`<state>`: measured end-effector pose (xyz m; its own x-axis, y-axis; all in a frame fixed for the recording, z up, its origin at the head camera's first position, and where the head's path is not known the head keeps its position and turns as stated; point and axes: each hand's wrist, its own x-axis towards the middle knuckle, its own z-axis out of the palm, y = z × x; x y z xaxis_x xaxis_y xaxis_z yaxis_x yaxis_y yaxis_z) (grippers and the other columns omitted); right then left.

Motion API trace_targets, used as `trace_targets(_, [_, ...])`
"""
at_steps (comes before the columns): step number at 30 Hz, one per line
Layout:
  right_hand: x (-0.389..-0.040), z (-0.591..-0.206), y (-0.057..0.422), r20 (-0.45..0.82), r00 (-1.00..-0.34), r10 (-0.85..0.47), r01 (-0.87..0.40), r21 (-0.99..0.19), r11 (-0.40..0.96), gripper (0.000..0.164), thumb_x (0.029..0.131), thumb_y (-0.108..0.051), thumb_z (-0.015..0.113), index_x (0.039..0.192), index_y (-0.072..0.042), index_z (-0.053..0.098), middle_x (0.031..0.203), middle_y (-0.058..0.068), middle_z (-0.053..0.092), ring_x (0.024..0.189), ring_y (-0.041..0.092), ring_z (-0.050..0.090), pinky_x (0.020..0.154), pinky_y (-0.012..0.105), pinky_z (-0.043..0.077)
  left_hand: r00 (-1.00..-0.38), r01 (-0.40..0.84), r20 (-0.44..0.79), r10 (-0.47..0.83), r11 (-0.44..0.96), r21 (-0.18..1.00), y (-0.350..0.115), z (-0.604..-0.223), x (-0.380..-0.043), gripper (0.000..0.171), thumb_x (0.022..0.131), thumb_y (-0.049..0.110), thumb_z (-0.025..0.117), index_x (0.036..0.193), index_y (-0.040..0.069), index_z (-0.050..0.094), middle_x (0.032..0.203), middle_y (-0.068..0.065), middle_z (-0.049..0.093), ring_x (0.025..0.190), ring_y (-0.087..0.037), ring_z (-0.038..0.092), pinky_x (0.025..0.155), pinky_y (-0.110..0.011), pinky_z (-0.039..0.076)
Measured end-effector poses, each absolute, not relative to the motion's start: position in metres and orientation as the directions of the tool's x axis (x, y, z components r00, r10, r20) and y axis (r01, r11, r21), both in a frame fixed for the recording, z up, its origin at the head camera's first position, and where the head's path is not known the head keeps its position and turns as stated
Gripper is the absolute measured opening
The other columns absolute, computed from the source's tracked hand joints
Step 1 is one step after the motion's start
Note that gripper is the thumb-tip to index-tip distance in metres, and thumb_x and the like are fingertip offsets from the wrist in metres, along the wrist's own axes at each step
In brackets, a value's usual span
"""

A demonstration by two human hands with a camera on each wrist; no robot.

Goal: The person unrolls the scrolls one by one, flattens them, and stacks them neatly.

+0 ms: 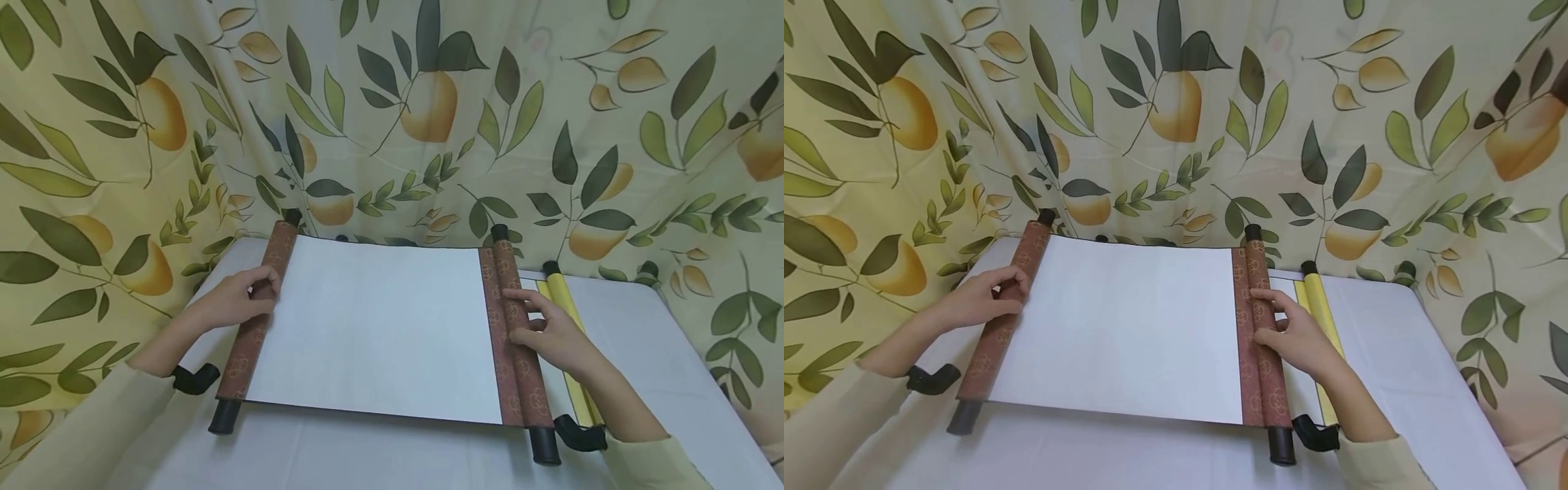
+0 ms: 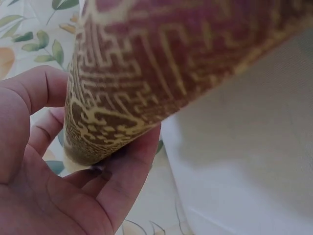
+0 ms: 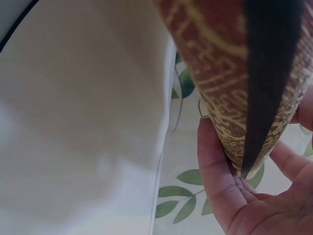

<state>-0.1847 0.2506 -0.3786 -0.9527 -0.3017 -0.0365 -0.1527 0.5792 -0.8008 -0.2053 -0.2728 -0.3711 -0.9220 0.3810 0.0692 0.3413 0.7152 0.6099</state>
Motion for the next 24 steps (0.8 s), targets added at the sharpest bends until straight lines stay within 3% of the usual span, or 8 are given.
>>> trace_targets(5, [-0.185, -0.379, 0.251, -0.042, -0.954, -0.298, -0.144, -0.805, 0.575, 0.063, 0.084, -0.011, 0.062, 0.139, -0.023, 0.035, 0.131, 0.016, 0.035, 0.099, 0.036, 0.052, 0.067, 0.036, 0.049, -0.935, 0.311, 0.046, 0.352, 0.749, 0.585, -0.273, -0.373, -0.207, 0.010, 0.085, 0.015, 0.060, 0.094, 0.017, 0.058, 0.089, 0.000, 0.055, 0.080, -0.019, 0.046, 0.062, -0.031, 0.039])
trace_targets(10, [-0.185, -0.381, 0.250, -0.054, -0.955, -0.293, -0.131, -0.807, 0.576, 0.063, 0.084, -0.013, 0.062, 0.139, -0.024, 0.034, 0.131, 0.015, 0.035, 0.103, 0.037, 0.051, 0.067, 0.036, 0.050, -0.934, 0.313, 0.037, 0.356, 0.762, 0.567, -0.275, -0.377, -0.208, 0.019, 0.081, 0.017, 0.068, 0.092, 0.017, 0.053, 0.085, -0.001, 0.052, 0.079, -0.019, 0.046, 0.064, -0.032, 0.038])
trace_targets(16, [-0.184, -0.381, 0.250, -0.058, -0.955, -0.290, -0.127, -0.806, 0.579, 0.063, 0.084, -0.014, 0.063, 0.139, -0.025, 0.035, 0.132, 0.015, 0.035, 0.103, 0.037, 0.051, 0.067, 0.036, 0.049, -0.937, 0.312, 0.055, 0.345, 0.756, 0.576, -0.279, -0.377, -0.206, 0.017, 0.080, 0.005, 0.061, 0.091, 0.015, 0.051, 0.084, -0.004, 0.050, 0.076, -0.021, 0.045, 0.059, -0.032, 0.039])
trace_targets(24, [-0.184, -0.377, 0.253, -0.050, -0.957, -0.287, -0.134, -0.800, 0.585, 0.061, 0.085, -0.013, 0.062, 0.138, -0.025, 0.036, 0.133, 0.012, 0.035, 0.103, 0.036, 0.052, 0.067, 0.035, 0.050, -0.939, 0.320, 0.085, 0.332, 0.763, 0.561, -0.283, -0.376, -0.208, 0.003, 0.087, 0.013, 0.056, 0.088, 0.012, 0.053, 0.076, -0.002, 0.049, 0.070, -0.018, 0.046, 0.056, -0.029, 0.039])
